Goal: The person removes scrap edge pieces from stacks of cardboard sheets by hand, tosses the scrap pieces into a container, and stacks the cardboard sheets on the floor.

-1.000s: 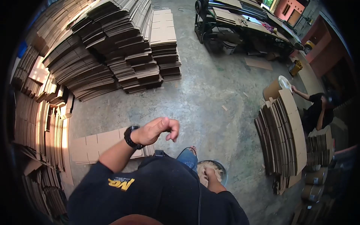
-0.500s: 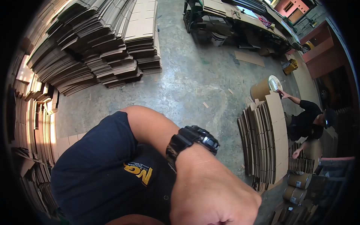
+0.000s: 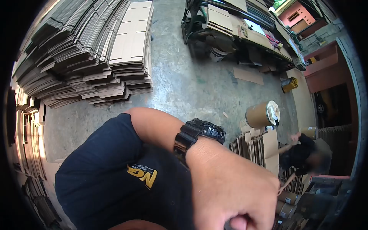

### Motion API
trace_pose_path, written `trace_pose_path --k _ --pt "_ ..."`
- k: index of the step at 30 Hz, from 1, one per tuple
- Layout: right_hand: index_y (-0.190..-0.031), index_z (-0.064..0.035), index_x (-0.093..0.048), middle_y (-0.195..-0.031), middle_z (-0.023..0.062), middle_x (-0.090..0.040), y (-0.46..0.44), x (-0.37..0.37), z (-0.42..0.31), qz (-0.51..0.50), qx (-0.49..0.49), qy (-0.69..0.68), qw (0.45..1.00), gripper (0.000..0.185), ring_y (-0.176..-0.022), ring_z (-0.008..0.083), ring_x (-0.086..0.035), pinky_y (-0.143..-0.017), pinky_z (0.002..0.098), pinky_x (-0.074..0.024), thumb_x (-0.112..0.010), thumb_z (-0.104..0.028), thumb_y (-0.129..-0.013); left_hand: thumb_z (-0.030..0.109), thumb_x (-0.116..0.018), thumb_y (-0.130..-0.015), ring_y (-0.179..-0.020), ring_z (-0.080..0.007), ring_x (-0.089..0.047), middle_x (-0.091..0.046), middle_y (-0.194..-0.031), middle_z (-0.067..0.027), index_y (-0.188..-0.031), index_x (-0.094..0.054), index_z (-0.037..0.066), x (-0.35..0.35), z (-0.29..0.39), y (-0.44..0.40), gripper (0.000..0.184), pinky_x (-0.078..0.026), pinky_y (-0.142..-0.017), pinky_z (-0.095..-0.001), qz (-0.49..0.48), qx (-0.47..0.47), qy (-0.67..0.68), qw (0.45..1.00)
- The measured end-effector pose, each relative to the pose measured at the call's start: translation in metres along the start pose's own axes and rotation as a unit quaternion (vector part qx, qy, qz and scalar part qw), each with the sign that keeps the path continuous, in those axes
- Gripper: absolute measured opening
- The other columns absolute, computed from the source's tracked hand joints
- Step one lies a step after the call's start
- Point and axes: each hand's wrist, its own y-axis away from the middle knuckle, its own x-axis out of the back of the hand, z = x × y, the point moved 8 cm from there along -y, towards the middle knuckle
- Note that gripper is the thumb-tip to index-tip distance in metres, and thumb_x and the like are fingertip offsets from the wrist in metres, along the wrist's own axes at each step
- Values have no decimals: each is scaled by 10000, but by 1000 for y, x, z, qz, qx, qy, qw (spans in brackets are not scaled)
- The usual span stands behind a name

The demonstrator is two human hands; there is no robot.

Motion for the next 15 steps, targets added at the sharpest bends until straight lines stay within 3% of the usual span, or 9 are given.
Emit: trace_pose_path --k 1,4,5,7,8,10,11,13,15 --pt "-939 -121 -585 -781 -12 -573 3 -9 -6 -3 -15 10 1000 180 -685 102 -558 -570 297 -455 -579 -295 -895 357 -662 -807 -445 -215 -457 -445 -493 -34 -585 -459 67 17 -15 10 418 -337 -441 -319 40 -15 30 999" --pt "-932 -124 -582 -781 -12 -573 5 -43 -23 -5 -57 18 998 179 -687 104 -560 -568 298 -454 -577 -299 -895 369 -675 -813 -480 -138 -495 -498 -535 -8 -627 -511 66 77 -92 76 392 -373 -459 -291 60 222 -22 973" --pt "-930 -125 -581 -781 -12 -573 -2 -55 -31 -6 -67 19 998 179 -688 105 -561 -568 298 -454 -577 -301 -895 369 -658 -833 -503 -133 -495 -504 -560 -11 -670 -526 70 99 -122 112 365 -382 -472 -297 85 254 -99 958" --pt "-931 -125 -572 -781 -8 -572 -48 -79 -50 -42 -124 -49 990 188 -694 110 -569 -559 299 -454 -584 -308 -890 350 -642 -861 -546 -108 -494 -510 -594 -7 -758 -563 74 143 -169 199 305 -398 -503 -294 170 372 -156 899" --pt "-944 -129 -587 -783 -9 -575 -69 -89 -66 -38 -101 -16 994 187 -687 107 -569 -554 304 -452 -588 -307 -886 322 -620 -892 -584 -89 -510 -526 -643 5 -788 -568 66 161 -186 244 281 -419 -533 -281 218 412 -140 873" --pt "-956 -131 -602 -782 -6 -577 -102 -105 -83 -40 -140 -7 989 178 -679 108 -570 -555 309 -453 -589 -292 -883 286 -601 -915 -636 -77 -531 -537 -697 14 -816 -571 53 183 -228 361 255 -444 -572 -267 380 520 -19 765" --pt "-966 -135 -612 -787 -1 -575 -145 -110 -56 -69 -177 -13 982 181 -660 117 -566 -557 344 -455 -591 -290 -878 264 -597 -919 -672 -80 -552 -563 -739 -1 -832 -580 41 193 -236 421 240 -461 -610 -248 401 562 -46 722" --pt "-957 -136 -610 -775 3 -571 -169 -116 -82 -62 -214 76 972 185 -626 130 -551 -564 383 -452 -592 -300 -875 243 -593 -915 -698 -79 -568 -589 -781 -10 -882 -593 46 211 -205 490 200 -482 -642 -233 495 577 -56 647" --pt "-942 -133 -605 -761 8 -566 -177 -118 -138 -116 -161 130 972 191 -594 147 -534 -559 405 -434 -582 -311 -876 235 -582 -916 -679 -80 -567 -585 -746 4 -902 -607 64 213 -177 585 173 -482 -625 -225 598 622 -77 500"
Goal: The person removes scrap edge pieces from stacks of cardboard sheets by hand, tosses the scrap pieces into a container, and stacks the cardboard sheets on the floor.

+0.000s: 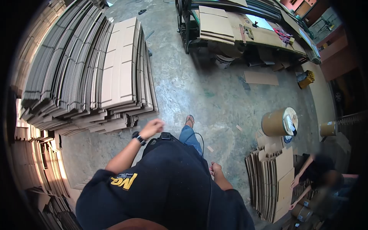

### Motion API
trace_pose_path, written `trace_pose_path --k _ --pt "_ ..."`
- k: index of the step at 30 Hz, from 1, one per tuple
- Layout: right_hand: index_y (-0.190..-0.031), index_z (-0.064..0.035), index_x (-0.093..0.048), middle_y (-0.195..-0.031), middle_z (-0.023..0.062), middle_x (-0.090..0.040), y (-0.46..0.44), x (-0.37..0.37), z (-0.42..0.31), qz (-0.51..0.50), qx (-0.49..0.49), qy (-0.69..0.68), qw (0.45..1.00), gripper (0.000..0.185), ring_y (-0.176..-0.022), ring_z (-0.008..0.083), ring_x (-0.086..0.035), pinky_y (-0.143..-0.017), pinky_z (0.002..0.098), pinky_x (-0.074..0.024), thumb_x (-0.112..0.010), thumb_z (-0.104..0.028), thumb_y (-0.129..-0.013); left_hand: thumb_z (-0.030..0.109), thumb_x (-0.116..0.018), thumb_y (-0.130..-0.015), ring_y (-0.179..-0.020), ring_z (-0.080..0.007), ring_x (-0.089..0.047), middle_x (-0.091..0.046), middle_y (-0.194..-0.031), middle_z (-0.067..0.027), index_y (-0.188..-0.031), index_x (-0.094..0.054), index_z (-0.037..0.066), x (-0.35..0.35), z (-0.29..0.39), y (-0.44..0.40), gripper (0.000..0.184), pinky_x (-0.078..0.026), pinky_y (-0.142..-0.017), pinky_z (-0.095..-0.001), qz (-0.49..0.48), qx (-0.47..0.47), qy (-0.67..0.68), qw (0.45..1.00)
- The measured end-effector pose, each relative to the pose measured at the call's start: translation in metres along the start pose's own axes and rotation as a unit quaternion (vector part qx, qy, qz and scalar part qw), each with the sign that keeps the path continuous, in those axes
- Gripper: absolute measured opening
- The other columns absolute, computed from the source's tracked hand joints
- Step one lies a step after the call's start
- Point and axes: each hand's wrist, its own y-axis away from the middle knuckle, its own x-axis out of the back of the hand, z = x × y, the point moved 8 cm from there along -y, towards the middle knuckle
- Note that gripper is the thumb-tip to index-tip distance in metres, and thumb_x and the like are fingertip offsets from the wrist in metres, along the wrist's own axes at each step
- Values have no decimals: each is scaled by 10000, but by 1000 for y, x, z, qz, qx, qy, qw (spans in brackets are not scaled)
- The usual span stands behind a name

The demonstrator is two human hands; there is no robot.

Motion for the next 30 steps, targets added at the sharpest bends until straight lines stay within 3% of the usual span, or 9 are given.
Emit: trace_pose_path --k 3,7,9,12,15,17,22,25,30 --pt "-875 -103 -600 -685 22 -548 -33 7 -81 -48 39 138 988 220 -502 180 -490 -512 397 -421 -554 -318 -878 244 -604 -880 -581 -82 -520 -574 -718 -1 -900 -623 81 117 -110 -15 164 -422 -519 -224 190 88 124 970" --pt "-623 -43 -589 -528 114 -534 -163 13 -194 -2 42 175 984 371 -402 268 -515 -452 469 -452 -499 -304 -870 319 -522 -849 -795 -193 -547 -563 -898 -42 -1037 -557 104 173 -140 45 288 -470 -684 -388 441 240 280 818" --pt "-709 -56 -667 -629 197 -615 -183 -3 -301 -28 207 471 857 373 -531 313 -618 -512 436 -497 -465 -341 -841 299 -511 -850 -821 -201 -552 -562 -947 -46 -1091 -537 88 172 -144 49 322 -477 -719 -398 477 226 323 786" --pt "-760 -48 -680 -723 192 -646 -185 -26 -466 62 319 422 846 369 -633 322 -642 -637 443 -500 -448 -327 -827 295 -519 -847 -757 -178 -547 -540 -823 5 -965 -536 127 144 -142 34 205 -481 -687 -389 473 239 345 775" --pt "-826 -34 -665 -936 183 -655 -142 -67 -621 53 455 253 852 395 -921 344 -601 -774 447 -453 -500 -394 -827 291 -500 -882 -849 -211 -557 -565 -1002 -57 -1193 -509 59 106 -129 8 389 -470 -766 -412 433 257 310 806" --pt "-736 -110 -615 -622 8 -556 -105 -95 -699 -22 472 42 880 170 -545 106 -502 -452 283 -382 -628 -255 -824 301 -506 -877 -841 -195 -552 -588 -990 -50 -1165 -530 68 91 -129 -11 372 -440 -736 -388 395 278 253 838" --pt "-1016 -122 -584 -849 28 -598 -59 -147 -824 -158 300 -156 928 176 -698 141 -584 -664 385 -523 -582 -226 -874 306 -509 -876 -845 -178 -545 -598 -950 -35 -1135 -551 102 73 -94 -39 332 -425 -704 -367 366 247 189 877" --pt "-1371 -78 -259 -1287 224 -368 -68 -152 -869 -178 172 -350 904 573 -1132 292 -445 -914 509 -415 -515 -249 -887 286 -503 -881 -849 -175 -560 -580 -982 -35 -1166 -544 100 77 -134 -42 343 -445 -702 -373 400 283 295 820" --pt "-1259 -85 -374 -1217 130 -440 -87 -145 -887 -130 3 -508 851 525 -1006 249 -513 -878 473 -414 -545 -395 -872 295 -512 -885 -853 -204 -573 -580 -1024 -63 -1213 -503 85 73 -176 -42 390 -485 -718 -400 447 302 423 728"
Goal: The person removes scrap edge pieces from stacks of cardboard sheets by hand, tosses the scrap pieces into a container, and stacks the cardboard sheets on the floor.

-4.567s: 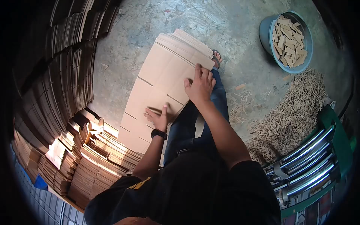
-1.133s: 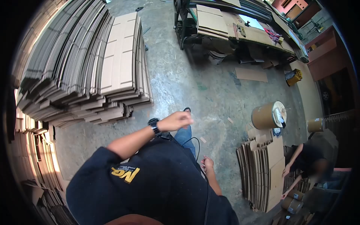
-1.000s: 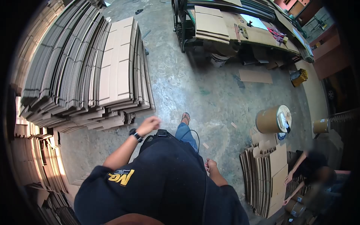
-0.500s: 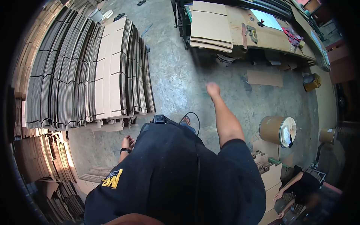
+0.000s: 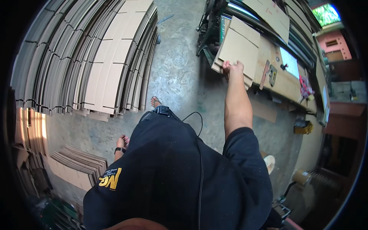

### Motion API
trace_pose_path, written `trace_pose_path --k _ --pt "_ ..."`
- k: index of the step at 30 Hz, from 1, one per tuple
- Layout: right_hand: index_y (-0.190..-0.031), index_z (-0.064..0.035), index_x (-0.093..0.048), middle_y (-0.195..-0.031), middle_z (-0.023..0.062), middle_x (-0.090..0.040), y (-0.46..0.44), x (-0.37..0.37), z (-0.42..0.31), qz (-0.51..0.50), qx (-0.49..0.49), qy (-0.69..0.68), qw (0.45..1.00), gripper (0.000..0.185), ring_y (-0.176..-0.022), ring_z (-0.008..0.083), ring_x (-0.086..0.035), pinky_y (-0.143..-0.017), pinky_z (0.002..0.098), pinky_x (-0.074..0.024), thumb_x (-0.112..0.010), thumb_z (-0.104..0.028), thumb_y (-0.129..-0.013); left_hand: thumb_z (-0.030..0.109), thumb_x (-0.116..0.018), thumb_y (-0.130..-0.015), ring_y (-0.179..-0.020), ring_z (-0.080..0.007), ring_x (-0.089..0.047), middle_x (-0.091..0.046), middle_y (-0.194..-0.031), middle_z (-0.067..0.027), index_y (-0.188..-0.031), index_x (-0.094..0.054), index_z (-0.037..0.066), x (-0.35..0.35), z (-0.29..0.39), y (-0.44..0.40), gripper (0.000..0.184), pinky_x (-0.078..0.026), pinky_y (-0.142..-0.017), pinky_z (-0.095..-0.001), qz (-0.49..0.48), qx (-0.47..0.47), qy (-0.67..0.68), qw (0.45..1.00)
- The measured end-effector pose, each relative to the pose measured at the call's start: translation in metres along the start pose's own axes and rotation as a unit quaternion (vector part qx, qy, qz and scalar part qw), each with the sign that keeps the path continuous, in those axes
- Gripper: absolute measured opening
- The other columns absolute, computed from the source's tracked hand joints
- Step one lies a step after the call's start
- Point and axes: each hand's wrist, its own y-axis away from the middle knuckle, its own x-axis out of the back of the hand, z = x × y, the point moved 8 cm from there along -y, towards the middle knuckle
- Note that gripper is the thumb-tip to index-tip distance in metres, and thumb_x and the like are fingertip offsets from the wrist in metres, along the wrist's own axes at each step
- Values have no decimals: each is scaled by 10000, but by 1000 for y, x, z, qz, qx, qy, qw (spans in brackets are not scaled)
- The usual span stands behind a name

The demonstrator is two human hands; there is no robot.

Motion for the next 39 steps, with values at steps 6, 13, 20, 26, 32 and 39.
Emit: trace_pose_path --k 6,13,20,26,32,39 --pt "-864 -124 -479 -659 -23 -439 3 4 -27 55 47 21 997 366 -600 128 -460 -724 383 -431 -569 -478 -875 275 -526 -880 -863 -219 -577 -585 -1026 -107 -1150 -523 65 27 -56 -82 342 -511 -709 -360 42 85 90 991" --pt "-782 -161 -440 -556 -43 -405 -1 9 -53 93 90 33 991 285 -507 105 -450 -679 381 -399 -512 -398 -923 324 -500 -896 -1075 -253 -526 -515 -1221 -103 -1272 -428 69 -9 12 -55 460 -435 -897 -447 50 93 140 985" --pt "-785 -218 -458 -540 -58 -406 1 1 -56 63 107 43 991 238 -480 89 -453 -697 396 -371 -450 -385 -955 326 -505 -899 -1137 -270 -498 -490 -1258 -94 -1265 -444 75 -11 64 -67 448 -392 -953 -467 39 82 167 982" --pt "-813 -210 -494 -582 -49 -425 -5 1 -53 73 105 37 991 247 -526 102 -454 -719 392 -373 -460 -412 -951 342 -466 -918 -1149 -266 -491 -466 -1297 -95 -1288 -420 71 -20 55 -59 461 -386 -976 -476 81 88 248 961" --pt "-776 -177 -476 -615 -27 -418 -15 20 -64 140 142 101 975 296 -545 131 -441 -703 397 -412 -463 -417 -950 621 -413 -835 -1314 -309 -326 -315 -1439 -141 -1445 -232 83 -34 147 4 833 -284 -1048 -537 141 -33 422 895" --pt "-818 -141 -497 -705 -12 -493 -11 53 -43 154 176 285 930 101 -611 121 -517 -597 361 -460 -530 -218 -874 666 -548 -732 -1347 -311 -254 -287 -1487 -87 -1431 -307 189 -45 197 -26 880 -181 -1021 -612 72 -28 215 974"
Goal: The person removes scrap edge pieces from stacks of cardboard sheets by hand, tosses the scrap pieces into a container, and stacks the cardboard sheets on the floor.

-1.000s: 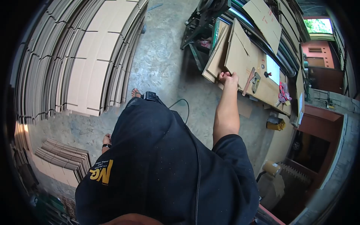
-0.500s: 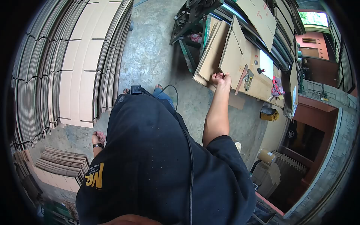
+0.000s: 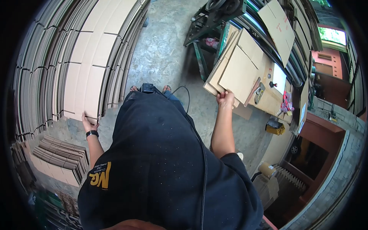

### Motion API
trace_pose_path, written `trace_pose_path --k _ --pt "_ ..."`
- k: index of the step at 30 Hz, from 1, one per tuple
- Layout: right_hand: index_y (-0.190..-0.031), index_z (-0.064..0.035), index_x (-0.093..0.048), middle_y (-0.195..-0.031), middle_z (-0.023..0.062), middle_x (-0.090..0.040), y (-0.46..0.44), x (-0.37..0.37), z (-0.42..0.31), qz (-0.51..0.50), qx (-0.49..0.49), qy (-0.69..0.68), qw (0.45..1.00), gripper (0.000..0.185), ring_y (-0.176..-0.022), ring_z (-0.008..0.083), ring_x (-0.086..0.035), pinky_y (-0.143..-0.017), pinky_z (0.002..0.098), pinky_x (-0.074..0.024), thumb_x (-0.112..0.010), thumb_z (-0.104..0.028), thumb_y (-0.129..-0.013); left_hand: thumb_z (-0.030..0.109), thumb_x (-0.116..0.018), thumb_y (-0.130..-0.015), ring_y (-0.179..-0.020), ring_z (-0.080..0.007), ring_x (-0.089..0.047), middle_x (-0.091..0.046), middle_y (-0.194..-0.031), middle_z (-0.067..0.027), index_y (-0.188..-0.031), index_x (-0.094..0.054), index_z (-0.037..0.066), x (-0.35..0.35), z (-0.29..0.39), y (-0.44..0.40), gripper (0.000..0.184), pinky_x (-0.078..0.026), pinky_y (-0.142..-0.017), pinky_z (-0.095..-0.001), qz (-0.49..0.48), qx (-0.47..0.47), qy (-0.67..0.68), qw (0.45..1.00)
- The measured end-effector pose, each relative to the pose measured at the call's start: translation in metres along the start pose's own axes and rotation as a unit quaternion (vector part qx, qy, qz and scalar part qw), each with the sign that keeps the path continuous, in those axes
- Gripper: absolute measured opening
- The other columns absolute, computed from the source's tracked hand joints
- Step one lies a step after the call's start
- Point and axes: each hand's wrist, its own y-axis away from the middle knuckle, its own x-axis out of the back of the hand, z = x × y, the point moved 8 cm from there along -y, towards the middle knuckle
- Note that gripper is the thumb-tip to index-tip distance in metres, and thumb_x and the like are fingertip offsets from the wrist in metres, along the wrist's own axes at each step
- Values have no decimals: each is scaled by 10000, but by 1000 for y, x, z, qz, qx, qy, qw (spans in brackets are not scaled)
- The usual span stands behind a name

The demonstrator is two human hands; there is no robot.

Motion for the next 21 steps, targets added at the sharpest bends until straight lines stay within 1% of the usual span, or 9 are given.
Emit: trace_pose_path --k 4,7,9,10,12,13,17,20,21 --pt "-782 -137 -517 -644 -2 -494 58 5 27 -5 163 96 982 100 -498 130 -483 -504 312 -415 -559 -195 -852 451 -617 -853 -1187 -291 -490 -495 -1330 -124 -1336 -422 16 -8 0 -19 678 -370 -1030 -403 -75 -26 135 988" --pt "-841 -129 -581 -680 5 -525 94 6 58 -16 215 188 958 45 -570 132 -527 -505 276 -425 -537 -134 -844 486 -617 -840 -1197 -294 -482 -476 -1350 -131 -1347 -413 23 -13 0 -29 717 -369 -1024 -420 -98 -15 132 986" --pt "-904 -126 -608 -703 6 -540 96 2 83 -79 209 268 937 88 -606 131 -549 -522 284 -441 -538 -136 -851 531 -613 -823 -1204 -310 -473 -459 -1366 -135 -1363 -399 43 -11 -2 -37 758 -361 -1021 -452 -90 -3 108 990" --pt "-936 -121 -607 -739 8 -563 98 0 96 -132 191 298 926 106 -616 128 -560 -538 281 -446 -542 -137 -854 586 -593 -810 -1205 -326 -465 -446 -1376 -138 -1380 -381 70 -17 8 11 797 -358 -1007 -487 -2 36 25 999" --pt "-949 -112 -604 -765 8 -576 100 1 117 -165 147 353 909 110 -623 124 -566 -540 271 -443 -555 -136 -853 698 -587 -734 -1233 -337 -424 -466 -1368 -99 -1385 -395 146 -10 -2 -16 875 -298 -992 -590 -44 38 22 998" --pt "-969 -105 -597 -791 6 -587 95 6 129 -189 121 382 897 136 -679 135 -585 -594 303 -464 -585 -168 -849 700 -582 -741 -1224 -331 -437 -475 -1357 -99 -1378 -400 138 -11 -8 -47 869 -332 -977 -568 -136 6 77 988" --pt "-1022 -108 -576 -837 16 -596 89 43 154 -152 43 420 893 228 -796 173 -605 -750 405 -475 -612 -258 -855 620 -561 -819 -1201 -330 -464 -451 -1363 -132 -1383 -368 70 -22 3 -19 811 -384 -968 -497 -154 -6 84 984" --pt "-1017 -91 -613 -787 29 -604 66 84 172 -88 25 402 911 213 -689 166 -607 -612 341 -457 -598 -224 -851 610 -585 -812 -1211 -329 -452 -433 -1378 -131 -1390 -355 64 -16 1 -26 827 -375 -989 -487 -143 0 90 986" --pt "-1005 -91 -603 -801 31 -600 60 96 175 -64 32 404 912 197 -719 174 -608 -652 372 -469 -594 -217 -854 608 -589 -812 -1209 -329 -452 -429 -1382 -137 -1392 -351 60 -17 4 -18 833 -368 -997 -483 -125 -18 85 988"
